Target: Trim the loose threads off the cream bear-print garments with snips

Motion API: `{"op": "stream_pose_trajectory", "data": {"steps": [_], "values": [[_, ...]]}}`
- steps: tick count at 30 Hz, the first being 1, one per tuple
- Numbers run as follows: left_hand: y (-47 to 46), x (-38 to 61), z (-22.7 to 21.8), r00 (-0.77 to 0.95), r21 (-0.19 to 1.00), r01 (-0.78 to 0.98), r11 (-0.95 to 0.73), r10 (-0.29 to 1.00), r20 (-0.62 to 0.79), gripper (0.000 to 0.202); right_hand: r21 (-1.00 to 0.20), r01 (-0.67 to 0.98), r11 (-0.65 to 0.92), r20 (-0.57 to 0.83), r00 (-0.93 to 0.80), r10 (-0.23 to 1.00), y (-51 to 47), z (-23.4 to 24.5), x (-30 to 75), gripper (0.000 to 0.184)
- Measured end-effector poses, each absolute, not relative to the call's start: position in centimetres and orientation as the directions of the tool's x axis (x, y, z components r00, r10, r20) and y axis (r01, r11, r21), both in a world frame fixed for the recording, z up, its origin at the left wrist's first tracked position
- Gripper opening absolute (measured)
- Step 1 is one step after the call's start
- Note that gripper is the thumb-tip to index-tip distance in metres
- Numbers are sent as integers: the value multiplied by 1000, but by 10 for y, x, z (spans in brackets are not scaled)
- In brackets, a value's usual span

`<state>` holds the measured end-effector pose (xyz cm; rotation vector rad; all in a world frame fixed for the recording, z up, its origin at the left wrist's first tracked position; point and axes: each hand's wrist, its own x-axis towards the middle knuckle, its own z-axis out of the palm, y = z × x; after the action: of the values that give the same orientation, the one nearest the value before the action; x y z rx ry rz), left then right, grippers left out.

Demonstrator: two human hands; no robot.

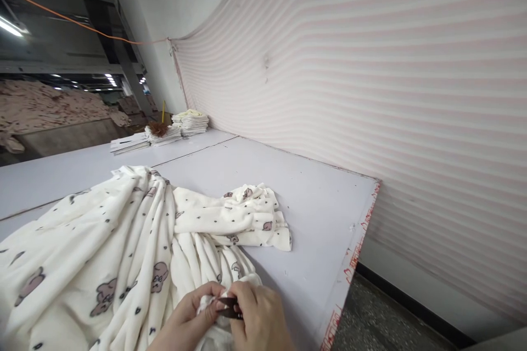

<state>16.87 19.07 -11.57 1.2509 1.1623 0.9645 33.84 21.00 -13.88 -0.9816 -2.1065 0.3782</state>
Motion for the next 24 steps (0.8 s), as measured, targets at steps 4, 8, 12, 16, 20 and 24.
{"op": "stream_pose_trajectory", "data": {"steps": [4,8,12,16,20,24], "values": [[191,172,-121,128,987,122,103,985,-119,40,-651,448,612,485,-374,790,212,-138,335,14],[191,173,-121,76,979,129,158,983,-169,44,-852,352,388,293,-294,910,214,-126,338,17],[191,172,-125,40,970,-76,230,973,-228,46,-907,269,325,240,-305,922,210,-123,347,14],[190,176,-128,-3,984,-76,162,987,-163,41,-866,361,347,250,-289,924,204,-125,348,23],[187,182,-127,-96,991,132,32,995,-20,32,-799,456,392,286,-286,915,205,-122,345,20],[188,180,-121,-43,974,228,-14,999,25,25,-805,455,381,268,-294,918,210,-118,348,20]]}}
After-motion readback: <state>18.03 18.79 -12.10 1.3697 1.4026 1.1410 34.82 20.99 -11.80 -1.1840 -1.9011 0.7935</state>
